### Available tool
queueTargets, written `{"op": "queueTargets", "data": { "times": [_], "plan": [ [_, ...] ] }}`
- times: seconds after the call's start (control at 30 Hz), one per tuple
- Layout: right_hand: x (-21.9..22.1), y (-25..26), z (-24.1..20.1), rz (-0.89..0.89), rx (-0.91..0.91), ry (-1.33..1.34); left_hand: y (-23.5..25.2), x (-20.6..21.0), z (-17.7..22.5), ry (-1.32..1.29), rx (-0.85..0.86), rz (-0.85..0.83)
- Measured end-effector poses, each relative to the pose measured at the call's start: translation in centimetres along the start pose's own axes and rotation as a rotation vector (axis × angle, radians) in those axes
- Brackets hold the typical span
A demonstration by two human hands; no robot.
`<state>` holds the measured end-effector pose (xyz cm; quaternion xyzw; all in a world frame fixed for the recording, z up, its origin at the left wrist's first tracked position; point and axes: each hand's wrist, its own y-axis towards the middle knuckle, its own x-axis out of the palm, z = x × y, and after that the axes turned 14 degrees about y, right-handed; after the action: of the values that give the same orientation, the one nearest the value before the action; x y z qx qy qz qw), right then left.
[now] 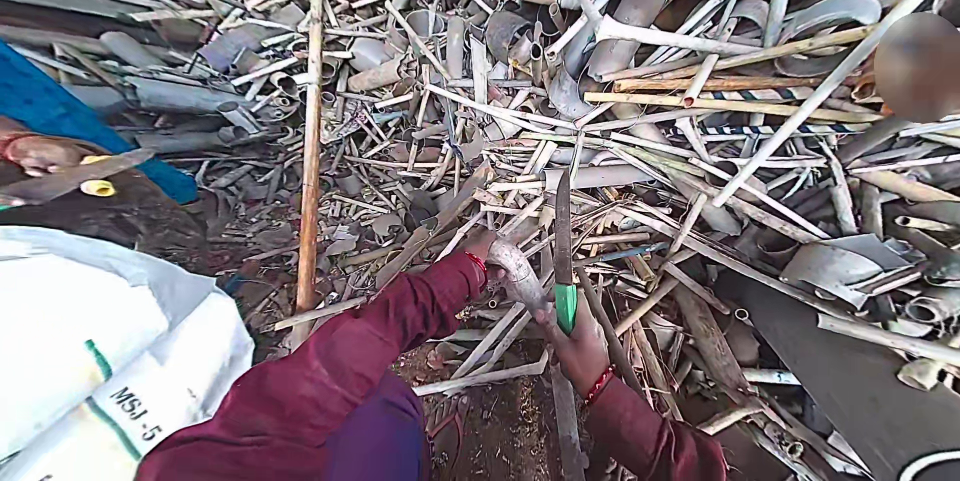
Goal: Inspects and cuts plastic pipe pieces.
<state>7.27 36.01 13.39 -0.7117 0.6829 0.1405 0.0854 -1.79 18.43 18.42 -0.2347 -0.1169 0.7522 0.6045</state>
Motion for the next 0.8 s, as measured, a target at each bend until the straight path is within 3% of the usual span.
{"op": "queueTargets", "data": {
  "times": [0.07, 0.17, 0.23, 0.3, 0.4, 0.6, 0.8],
  "plan": [
    [0.4, -0.1, -0.3, 0.09, -0.086, -0.098, -1.7, 0.6, 0.6, -0.116, -0.04, -0.083],
    [0.0, 0.7, -0.6, 0.116, -0.035, -0.144, -3.5, 1.1, 0.8, -0.161, -0.016, -0.178],
    [-0.4, 1.2, 0.4, 0.108, -0.043, 0.038, -4.3, 1.0, 0.8, -0.192, 0.012, -0.239],
    [-0.8, 1.4, 1.0, 0.078, -0.08, 0.385, -4.2, 0.6, 1.0, -0.186, 0.052, -0.333],
    [-1.7, 1.1, -0.1, -0.006, -0.019, 0.769, -3.5, -0.2, 0.7, -0.126, 0.234, -0.445],
    [-3.0, 0.3, 0.0, -0.22, 0.05, 0.969, -3.2, 0.3, -1.0, -0.037, 0.538, -0.621],
    [-3.6, -0.1, 0.3, -0.381, 0.139, 1.115, -4.7, 0.0, -0.7, -0.055, 0.624, -0.604]
  ]
}}
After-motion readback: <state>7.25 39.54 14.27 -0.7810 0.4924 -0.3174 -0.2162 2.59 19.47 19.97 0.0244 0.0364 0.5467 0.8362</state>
